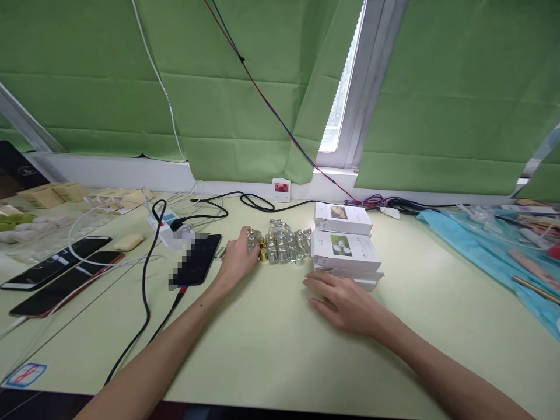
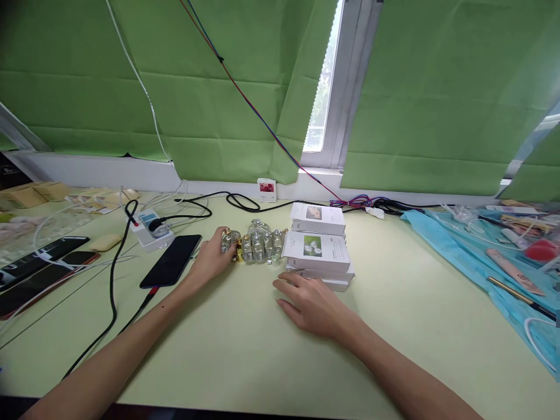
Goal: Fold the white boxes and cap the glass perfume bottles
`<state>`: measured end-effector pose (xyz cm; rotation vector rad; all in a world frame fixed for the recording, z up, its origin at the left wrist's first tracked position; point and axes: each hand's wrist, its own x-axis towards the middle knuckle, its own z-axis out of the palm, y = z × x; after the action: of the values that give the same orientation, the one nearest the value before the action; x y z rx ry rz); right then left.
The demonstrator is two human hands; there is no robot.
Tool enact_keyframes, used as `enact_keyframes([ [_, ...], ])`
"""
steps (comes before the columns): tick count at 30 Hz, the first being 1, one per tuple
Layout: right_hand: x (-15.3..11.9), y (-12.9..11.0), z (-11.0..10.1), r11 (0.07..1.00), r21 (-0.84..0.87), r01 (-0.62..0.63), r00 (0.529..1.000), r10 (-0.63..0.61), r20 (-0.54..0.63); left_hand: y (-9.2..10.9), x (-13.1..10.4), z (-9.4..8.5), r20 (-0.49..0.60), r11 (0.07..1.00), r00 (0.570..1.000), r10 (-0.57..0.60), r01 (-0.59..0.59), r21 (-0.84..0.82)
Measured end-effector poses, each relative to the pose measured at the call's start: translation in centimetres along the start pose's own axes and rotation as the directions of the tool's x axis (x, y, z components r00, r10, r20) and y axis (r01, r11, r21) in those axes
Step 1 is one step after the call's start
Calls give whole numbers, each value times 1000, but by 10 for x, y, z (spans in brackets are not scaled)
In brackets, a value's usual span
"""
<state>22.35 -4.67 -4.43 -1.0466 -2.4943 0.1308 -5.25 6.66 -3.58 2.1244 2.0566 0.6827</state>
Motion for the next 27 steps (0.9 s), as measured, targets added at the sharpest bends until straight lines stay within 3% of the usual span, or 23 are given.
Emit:
enact_keyframes([
  [27, 0, 1, 2, 999, 33, -24, 1000, 24, 19, 3, -2, -1, -4, 1000, 1000, 3, -3, -30],
])
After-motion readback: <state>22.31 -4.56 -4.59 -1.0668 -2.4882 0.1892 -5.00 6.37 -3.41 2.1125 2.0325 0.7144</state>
